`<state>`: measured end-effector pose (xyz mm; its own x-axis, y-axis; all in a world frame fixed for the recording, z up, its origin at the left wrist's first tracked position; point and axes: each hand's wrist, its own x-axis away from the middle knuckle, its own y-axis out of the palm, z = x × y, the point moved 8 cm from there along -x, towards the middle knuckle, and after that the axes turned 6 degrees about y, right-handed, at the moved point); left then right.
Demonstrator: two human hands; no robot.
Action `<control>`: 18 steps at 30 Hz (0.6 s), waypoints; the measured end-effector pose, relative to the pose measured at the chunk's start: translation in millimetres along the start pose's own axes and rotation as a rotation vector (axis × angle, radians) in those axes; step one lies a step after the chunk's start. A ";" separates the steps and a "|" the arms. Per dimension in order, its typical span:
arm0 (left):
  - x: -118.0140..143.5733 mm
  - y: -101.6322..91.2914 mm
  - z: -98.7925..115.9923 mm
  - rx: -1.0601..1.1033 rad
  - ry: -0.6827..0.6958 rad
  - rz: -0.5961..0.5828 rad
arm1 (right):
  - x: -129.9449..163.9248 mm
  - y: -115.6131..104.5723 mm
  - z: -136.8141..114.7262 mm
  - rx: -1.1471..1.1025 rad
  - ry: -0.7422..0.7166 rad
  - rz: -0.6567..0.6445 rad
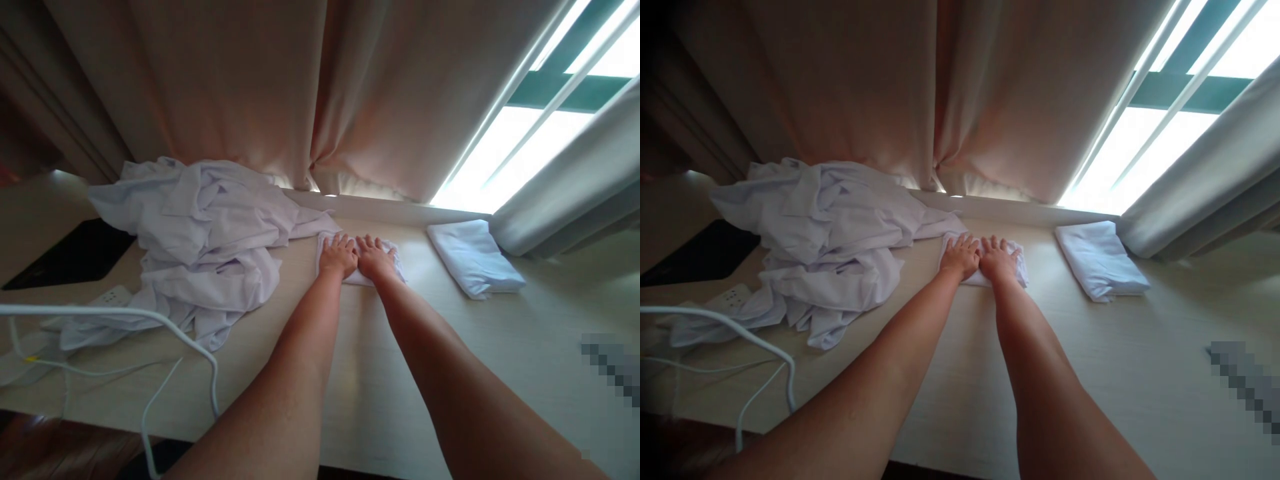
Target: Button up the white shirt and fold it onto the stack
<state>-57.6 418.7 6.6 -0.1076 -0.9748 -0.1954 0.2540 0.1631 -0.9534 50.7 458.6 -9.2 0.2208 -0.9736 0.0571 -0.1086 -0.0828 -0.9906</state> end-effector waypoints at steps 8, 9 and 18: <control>-42.6 14.1 -12.4 0.008 0.016 0.003 | -42.9 0.9 6.5 -0.032 -0.025 0.065; -46.8 15.8 -13.3 0.008 0.019 0.002 | -46.8 0.8 7.3 -0.033 -0.030 0.075; -70.2 21.6 -17.5 -0.003 0.050 0.001 | -67.4 0.4 12.0 -0.008 -0.022 0.069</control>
<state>-61.4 493.4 -4.3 -0.1548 -0.9658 -0.2079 0.2514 0.1650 -0.9537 47.4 526.8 -14.9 0.2338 -0.9722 -0.0137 -0.1316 -0.0177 -0.9911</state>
